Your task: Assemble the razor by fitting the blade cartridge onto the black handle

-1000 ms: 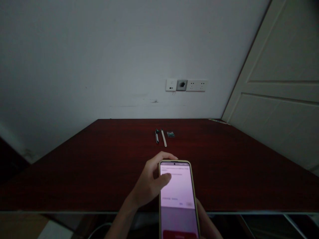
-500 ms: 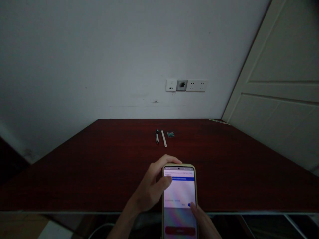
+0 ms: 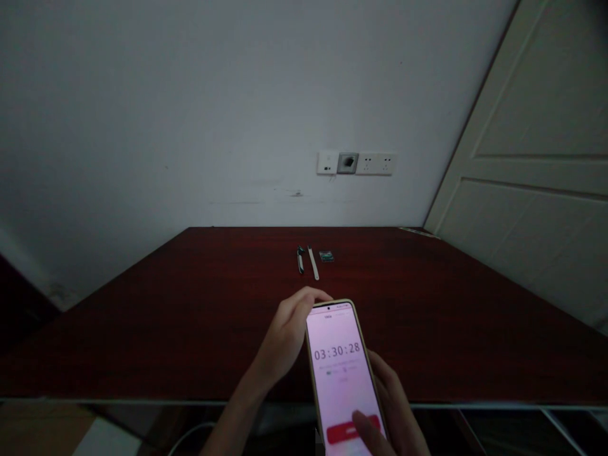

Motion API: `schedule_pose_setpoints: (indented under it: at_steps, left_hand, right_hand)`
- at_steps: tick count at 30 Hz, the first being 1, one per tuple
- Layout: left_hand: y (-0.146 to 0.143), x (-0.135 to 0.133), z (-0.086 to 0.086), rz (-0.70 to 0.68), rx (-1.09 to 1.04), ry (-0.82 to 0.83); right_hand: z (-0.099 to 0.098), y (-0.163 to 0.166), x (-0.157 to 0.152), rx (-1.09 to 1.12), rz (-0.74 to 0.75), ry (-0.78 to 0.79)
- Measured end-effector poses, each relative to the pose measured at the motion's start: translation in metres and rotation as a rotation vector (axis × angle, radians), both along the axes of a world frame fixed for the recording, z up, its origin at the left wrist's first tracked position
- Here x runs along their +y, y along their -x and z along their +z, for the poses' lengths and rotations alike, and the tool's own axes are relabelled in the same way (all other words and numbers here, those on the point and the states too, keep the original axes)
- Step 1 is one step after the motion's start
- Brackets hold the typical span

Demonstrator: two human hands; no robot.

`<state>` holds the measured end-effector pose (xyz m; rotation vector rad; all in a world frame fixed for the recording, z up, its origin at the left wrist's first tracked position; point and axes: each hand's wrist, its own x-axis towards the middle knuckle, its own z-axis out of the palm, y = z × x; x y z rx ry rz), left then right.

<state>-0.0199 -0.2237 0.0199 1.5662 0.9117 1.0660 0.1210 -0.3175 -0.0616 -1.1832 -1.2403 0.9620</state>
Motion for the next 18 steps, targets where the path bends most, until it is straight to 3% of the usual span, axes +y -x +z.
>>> schedule_pose_setpoints:
  at_steps: [7,13,18]
  left_hand:
    - [-0.001,0.010,-0.009,0.001,0.032,0.013]
    - [-0.004,0.012,-0.007,-0.026,0.027,0.009]
    - [-0.005,0.012,-0.003,-0.073,0.032,0.071]
  right_hand:
    - [-0.009,0.000,0.008,-0.261,-0.066,-0.139]
    - [-0.015,0.002,0.009,-0.476,-0.215,-0.016]
    - [-0.009,0.001,0.009,-0.538,-0.261,-0.040]
